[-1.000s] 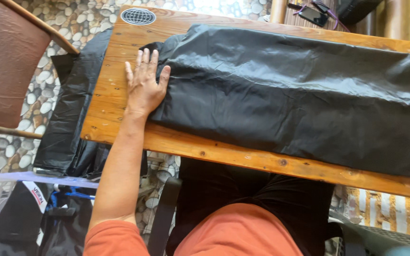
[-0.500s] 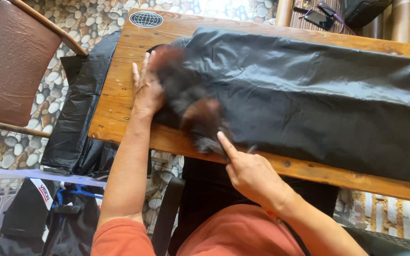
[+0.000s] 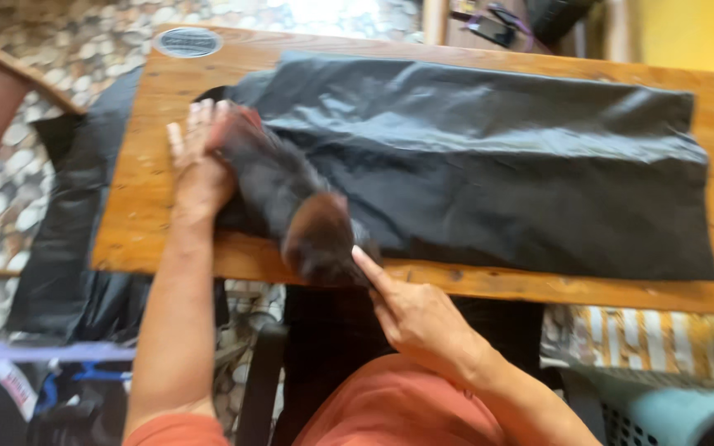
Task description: The person unfolds and spreads out a black garment sleeve on a wooden table, then uses a duster to wipe its surface before rolling it back up.
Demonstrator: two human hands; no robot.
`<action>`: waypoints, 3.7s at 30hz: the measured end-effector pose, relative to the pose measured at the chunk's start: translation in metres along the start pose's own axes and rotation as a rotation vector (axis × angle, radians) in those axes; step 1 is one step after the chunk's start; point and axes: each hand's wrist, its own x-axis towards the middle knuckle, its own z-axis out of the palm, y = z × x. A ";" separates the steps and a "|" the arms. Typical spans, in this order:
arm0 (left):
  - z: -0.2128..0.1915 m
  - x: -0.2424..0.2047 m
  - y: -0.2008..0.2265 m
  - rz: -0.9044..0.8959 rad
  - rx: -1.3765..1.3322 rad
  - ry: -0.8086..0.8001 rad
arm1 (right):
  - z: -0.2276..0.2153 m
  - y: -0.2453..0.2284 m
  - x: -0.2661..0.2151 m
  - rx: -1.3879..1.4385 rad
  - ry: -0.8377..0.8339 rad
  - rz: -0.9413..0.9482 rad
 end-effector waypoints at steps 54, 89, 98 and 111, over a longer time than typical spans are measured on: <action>-0.015 0.007 0.007 -0.136 -0.062 0.007 | -0.239 0.387 -0.137 -0.622 0.349 1.288; -0.091 0.057 0.083 -0.621 -0.953 -0.389 | -0.233 0.367 -0.056 0.793 0.407 0.870; -0.091 0.054 0.067 -0.739 -1.037 -0.569 | -0.232 0.406 -0.079 1.038 0.399 0.795; -0.100 0.049 0.071 -0.639 -1.033 -0.678 | -0.231 0.406 -0.084 0.848 0.378 0.801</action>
